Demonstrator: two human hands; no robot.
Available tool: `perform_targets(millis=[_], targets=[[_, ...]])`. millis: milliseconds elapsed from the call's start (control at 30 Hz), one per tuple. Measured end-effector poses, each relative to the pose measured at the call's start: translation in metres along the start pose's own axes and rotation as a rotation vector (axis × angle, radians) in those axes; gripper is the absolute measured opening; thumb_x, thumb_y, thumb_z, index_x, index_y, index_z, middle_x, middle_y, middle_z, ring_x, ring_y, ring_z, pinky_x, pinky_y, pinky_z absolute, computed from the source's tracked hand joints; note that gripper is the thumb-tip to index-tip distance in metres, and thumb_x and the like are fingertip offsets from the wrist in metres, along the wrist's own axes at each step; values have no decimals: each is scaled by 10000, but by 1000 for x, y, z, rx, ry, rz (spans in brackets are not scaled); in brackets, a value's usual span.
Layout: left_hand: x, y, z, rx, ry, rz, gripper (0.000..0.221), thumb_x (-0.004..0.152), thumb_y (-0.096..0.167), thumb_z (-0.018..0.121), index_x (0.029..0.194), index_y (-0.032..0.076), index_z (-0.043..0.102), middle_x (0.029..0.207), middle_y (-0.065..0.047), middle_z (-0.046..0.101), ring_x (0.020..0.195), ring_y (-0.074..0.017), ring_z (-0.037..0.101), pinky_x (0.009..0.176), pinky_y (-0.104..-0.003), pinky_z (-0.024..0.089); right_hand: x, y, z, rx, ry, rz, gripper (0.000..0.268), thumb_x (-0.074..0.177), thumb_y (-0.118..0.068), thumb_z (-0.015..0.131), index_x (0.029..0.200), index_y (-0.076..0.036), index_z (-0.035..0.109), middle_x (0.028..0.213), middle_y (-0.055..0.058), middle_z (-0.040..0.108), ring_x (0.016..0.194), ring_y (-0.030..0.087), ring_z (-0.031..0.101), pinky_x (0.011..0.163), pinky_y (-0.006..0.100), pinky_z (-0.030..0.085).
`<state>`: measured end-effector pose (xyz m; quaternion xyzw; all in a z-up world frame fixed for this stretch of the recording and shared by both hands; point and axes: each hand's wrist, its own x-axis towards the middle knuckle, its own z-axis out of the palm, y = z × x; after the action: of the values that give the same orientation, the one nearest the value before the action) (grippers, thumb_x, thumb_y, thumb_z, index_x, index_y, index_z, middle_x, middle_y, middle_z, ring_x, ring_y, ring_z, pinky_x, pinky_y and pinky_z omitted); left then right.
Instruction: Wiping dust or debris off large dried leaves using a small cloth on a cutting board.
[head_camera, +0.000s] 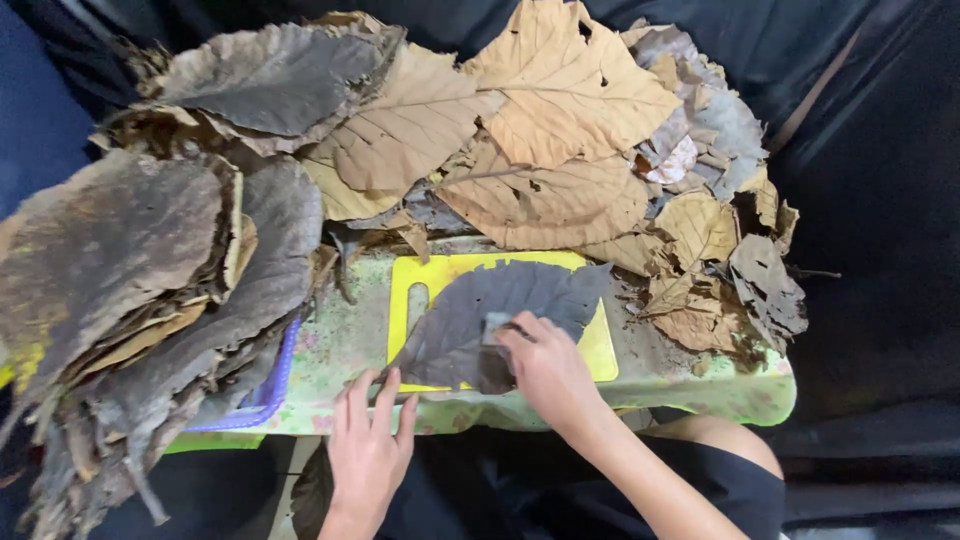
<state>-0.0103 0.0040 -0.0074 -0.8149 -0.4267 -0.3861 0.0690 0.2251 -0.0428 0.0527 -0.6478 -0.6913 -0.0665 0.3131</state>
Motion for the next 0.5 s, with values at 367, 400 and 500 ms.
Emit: perform_targets(millis=[367, 400, 500], targets=[[3, 7, -1, -11, -3, 6, 462, 827, 145, 780, 1264, 48, 662, 1282, -158, 576, 1111, -352, 589, 956, -423, 526, 5, 83, -23, -335, 4, 291, 285, 831, 6, 603, 1045, -75, 773, 1059, 97, 643, 703, 350, 651, 641, 441, 557], [3, 6, -1, -22, -3, 10, 474, 828, 146, 779, 1273, 43, 652, 1287, -164, 572, 1120, -352, 588, 967, -424, 524, 5, 89, -21, -358, 9, 302, 257, 844, -28, 620, 1046, -76, 771, 1111, 102, 638, 759, 380, 668, 668, 459, 563], [-3, 3, 4, -10, 16, -10, 462, 827, 174, 779, 1262, 62, 667, 1298, -153, 573, 1116, -335, 586, 939, -400, 528, 4, 91, -15, -401, -53, 319, 276, 850, -47, 611, 1079, -86, 760, 1043, 99, 600, 788, 361, 662, 685, 461, 560]])
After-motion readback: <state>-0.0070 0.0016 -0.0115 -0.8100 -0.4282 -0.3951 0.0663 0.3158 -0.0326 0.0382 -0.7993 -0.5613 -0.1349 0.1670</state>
